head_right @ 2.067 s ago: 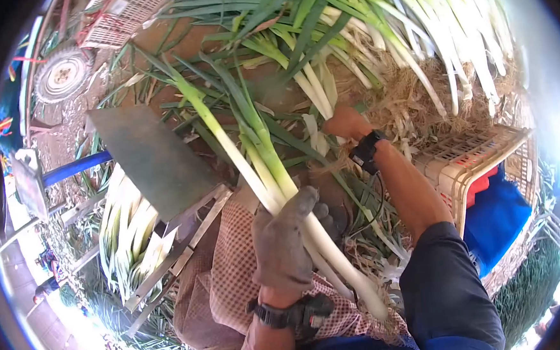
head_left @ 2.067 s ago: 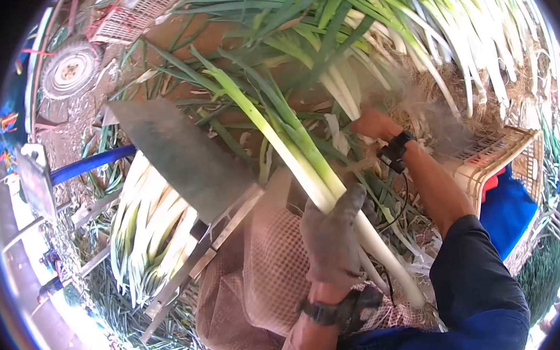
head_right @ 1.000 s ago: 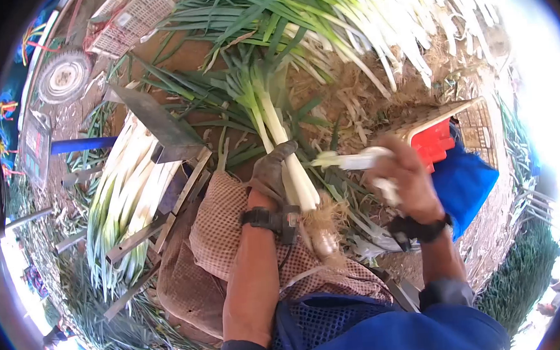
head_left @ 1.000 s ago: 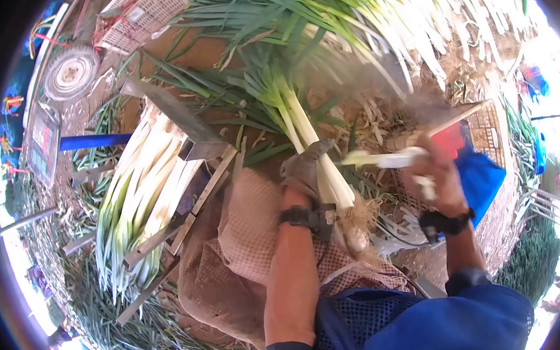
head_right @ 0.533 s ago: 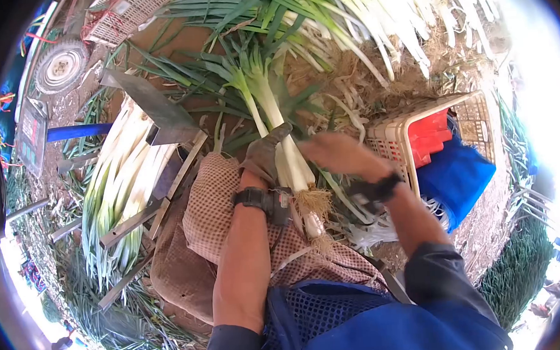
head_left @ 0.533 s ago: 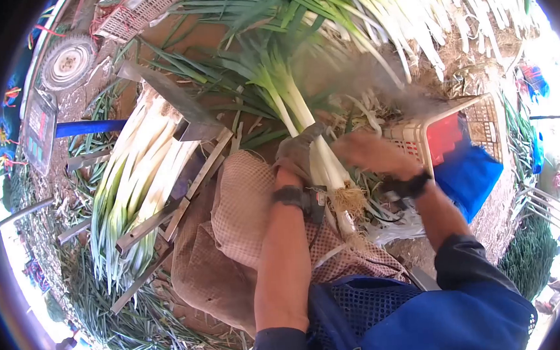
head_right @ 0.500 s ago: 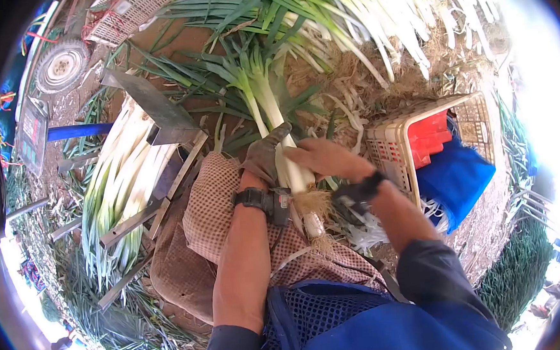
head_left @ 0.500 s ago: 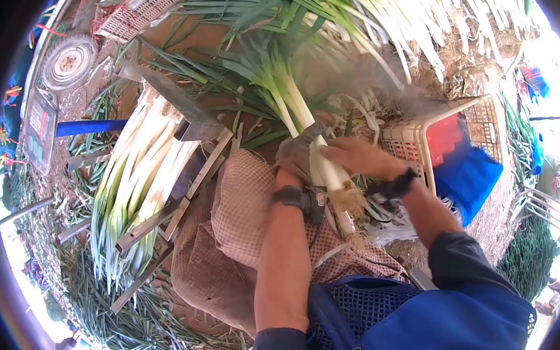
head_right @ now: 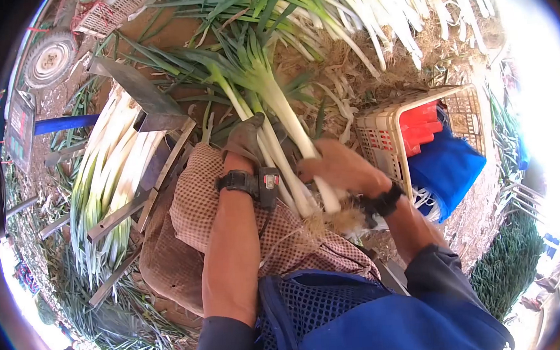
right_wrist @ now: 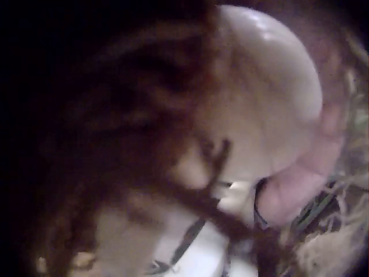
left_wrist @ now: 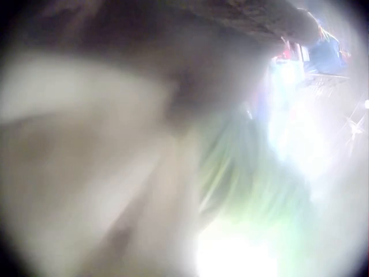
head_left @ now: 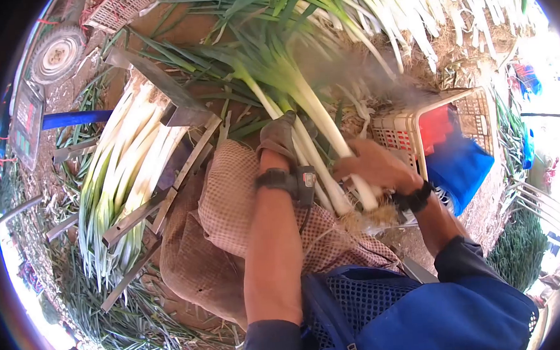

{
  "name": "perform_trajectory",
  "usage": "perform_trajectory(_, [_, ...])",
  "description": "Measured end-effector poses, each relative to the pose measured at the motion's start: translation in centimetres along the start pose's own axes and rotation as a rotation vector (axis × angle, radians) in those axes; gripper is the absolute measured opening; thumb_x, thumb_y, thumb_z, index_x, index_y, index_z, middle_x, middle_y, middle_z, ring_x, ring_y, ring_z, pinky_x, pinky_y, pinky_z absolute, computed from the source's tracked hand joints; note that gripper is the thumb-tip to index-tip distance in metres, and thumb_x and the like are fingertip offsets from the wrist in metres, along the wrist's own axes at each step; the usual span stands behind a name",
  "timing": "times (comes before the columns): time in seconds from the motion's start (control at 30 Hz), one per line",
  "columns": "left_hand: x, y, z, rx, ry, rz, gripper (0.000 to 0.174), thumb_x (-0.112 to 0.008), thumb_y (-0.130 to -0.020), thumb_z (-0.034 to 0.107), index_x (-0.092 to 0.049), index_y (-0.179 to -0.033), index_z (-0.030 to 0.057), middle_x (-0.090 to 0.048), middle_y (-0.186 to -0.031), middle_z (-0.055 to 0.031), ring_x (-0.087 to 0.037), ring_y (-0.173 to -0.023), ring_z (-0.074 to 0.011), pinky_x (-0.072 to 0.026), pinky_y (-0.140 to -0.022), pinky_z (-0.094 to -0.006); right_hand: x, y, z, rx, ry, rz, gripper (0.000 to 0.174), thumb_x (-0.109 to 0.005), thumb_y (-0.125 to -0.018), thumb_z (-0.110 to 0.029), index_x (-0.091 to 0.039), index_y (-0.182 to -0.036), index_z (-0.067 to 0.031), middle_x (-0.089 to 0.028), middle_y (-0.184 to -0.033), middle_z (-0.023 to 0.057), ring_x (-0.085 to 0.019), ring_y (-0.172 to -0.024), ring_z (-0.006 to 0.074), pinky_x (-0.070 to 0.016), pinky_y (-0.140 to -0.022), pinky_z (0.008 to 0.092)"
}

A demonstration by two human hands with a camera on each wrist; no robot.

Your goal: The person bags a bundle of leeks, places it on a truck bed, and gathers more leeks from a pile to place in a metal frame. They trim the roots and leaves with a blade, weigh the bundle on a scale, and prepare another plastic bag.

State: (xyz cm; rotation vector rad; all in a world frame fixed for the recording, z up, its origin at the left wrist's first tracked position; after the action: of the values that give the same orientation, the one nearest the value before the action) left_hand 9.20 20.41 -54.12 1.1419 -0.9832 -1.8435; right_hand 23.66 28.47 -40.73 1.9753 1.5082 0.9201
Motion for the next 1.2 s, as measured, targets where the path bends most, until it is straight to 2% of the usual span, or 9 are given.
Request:
perform_trajectory(0.17, [0.7, -0.9, -0.3, -0.020, -0.190, 0.033, 0.035, -0.057, -0.105, 0.031, -0.063, -0.119, -0.0005, -0.071, -0.107, -0.0194, -0.071, -0.090, -0.0339, -0.0600, -0.080, -0.0452, -3.4, 0.0, 2.3, 0.010, -0.003, 0.106, 0.059, -0.074, -0.086, -0.042, -0.063, -0.107, 0.0120, -0.069, -0.093, 0.0213, -0.067, -0.087, 0.0254, -0.0514, -0.078, 0.0377])
perform_trajectory(0.47, [-1.3, 0.9, -1.2, -0.108, -0.184, -0.033, 0.045, -0.083, -0.087, 0.038, -0.068, -0.111, 0.0025, -0.072, -0.096, -0.0117, -0.069, -0.081, -0.0282, -0.0596, -0.074, -0.0438, -3.7, 2.6, -1.2, -0.081, 0.446, 0.103, 0.071, -0.075, -0.080, -0.034, -0.047, -0.121, 0.0168, -0.069, -0.098, 0.0328, -0.072, -0.093, 0.0411, -0.0554, -0.082, 0.0440])
perform_trajectory(0.63, [-3.2, 3.3, -1.9, -0.120, 0.042, -0.070, 0.027, -0.077, -0.090, 0.020, -0.069, -0.108, 0.0007, -0.070, -0.091, -0.0125, -0.067, -0.075, -0.0274, -0.0582, -0.070, -0.0414, -3.0, 3.3, -0.5, 0.170, 0.238, 0.123, 0.065, -0.075, -0.081, -0.031, -0.049, -0.122, 0.0129, -0.070, -0.092, 0.0263, -0.072, -0.086, 0.0341, -0.0556, -0.075, 0.0416])
perform_trajectory(0.73, [-4.3, 3.8, -1.9, -0.182, 0.104, -0.163, 0.028, -0.076, -0.091, 0.022, -0.068, -0.108, 0.0005, -0.070, -0.091, -0.0130, -0.068, -0.076, -0.0281, -0.0588, -0.071, -0.0415, -3.0, 4.5, -0.8, 0.060, -0.212, -0.099, 0.059, -0.077, -0.079, -0.031, -0.056, -0.118, 0.0074, -0.070, -0.090, 0.0188, -0.069, -0.081, 0.0267, -0.0549, -0.073, 0.0386])
perform_trajectory(0.77, [-4.9, 4.1, -2.1, -0.180, 0.133, -0.254, 0.030, -0.074, -0.093, 0.024, -0.067, -0.111, 0.0011, -0.070, -0.092, -0.0144, -0.068, -0.077, -0.0292, -0.0597, -0.073, -0.0424, -2.7, 5.2, -1.5, 0.088, -0.178, -0.050, 0.053, -0.078, -0.076, -0.030, -0.062, -0.115, 0.0029, -0.068, -0.089, 0.0125, -0.065, -0.079, 0.0209, -0.0542, -0.072, 0.0352])
perform_trajectory(0.9, [-9.9, 11.5, 1.1, -0.166, 0.415, -0.762, 0.045, -0.070, -0.097, 0.038, -0.062, -0.123, 0.0027, -0.070, -0.103, -0.0145, -0.069, -0.090, -0.0293, -0.0596, -0.086, -0.0447, 0.6, 10.7, -5.1, 0.066, 0.144, 0.120, 0.058, -0.078, -0.074, -0.025, -0.060, -0.122, 0.0028, -0.068, -0.091, 0.0116, -0.066, -0.079, 0.0211, -0.0544, -0.073, 0.0361])
perform_trajectory(1.07, [-12.1, 14.9, 8.2, -0.523, 0.676, -1.048, 0.053, -0.067, -0.098, 0.049, -0.060, -0.132, 0.0088, -0.071, -0.113, -0.0101, -0.071, -0.099, -0.0265, -0.0598, -0.091, -0.0418, 1.7, 18.5, -6.0, 0.169, 0.156, 0.186, 0.064, -0.076, -0.069, -0.012, -0.055, -0.128, 0.0021, -0.068, -0.090, 0.0130, -0.067, -0.081, 0.0221, -0.0557, -0.075, 0.0389])
perform_trajectory(1.13, [-11.9, 17.2, 11.2, -0.733, 0.696, -0.956, 0.065, -0.065, -0.094, 0.062, -0.060, -0.135, 0.0120, -0.070, -0.117, -0.0086, -0.073, -0.096, -0.0287, -0.0614, -0.088, -0.0431, 2.4, 21.1, -5.9, 0.130, 0.299, 0.286, 0.062, -0.076, -0.068, -0.013, -0.056, -0.126, 0.0022, -0.069, -0.089, 0.0135, -0.068, -0.081, 0.0230, -0.0558, -0.076, 0.0389])
perform_trajectory(1.2, [-11.9, 21.5, 13.5, -0.704, 0.685, -1.136, 0.066, -0.068, -0.094, 0.059, -0.058, -0.136, 0.0095, -0.070, -0.115, -0.0086, -0.070, -0.101, -0.0245, -0.0602, -0.091, -0.0429, 2.8, 22.1, -7.5, 0.134, 0.410, 0.343, 0.062, -0.075, -0.067, -0.014, -0.056, -0.124, 0.0026, -0.070, -0.089, 0.0159, -0.070, -0.082, 0.0303, -0.0554, -0.080, 0.0414])
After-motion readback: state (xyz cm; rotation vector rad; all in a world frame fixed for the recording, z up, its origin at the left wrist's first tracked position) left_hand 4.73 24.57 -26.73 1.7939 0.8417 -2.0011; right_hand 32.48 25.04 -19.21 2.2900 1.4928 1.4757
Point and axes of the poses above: each hand's wrist, its own y-axis away from the middle knuckle, its own x-axis out of the back of the hand, z = x × y, the point moved 8 cm from there along -y, towards the middle knuckle
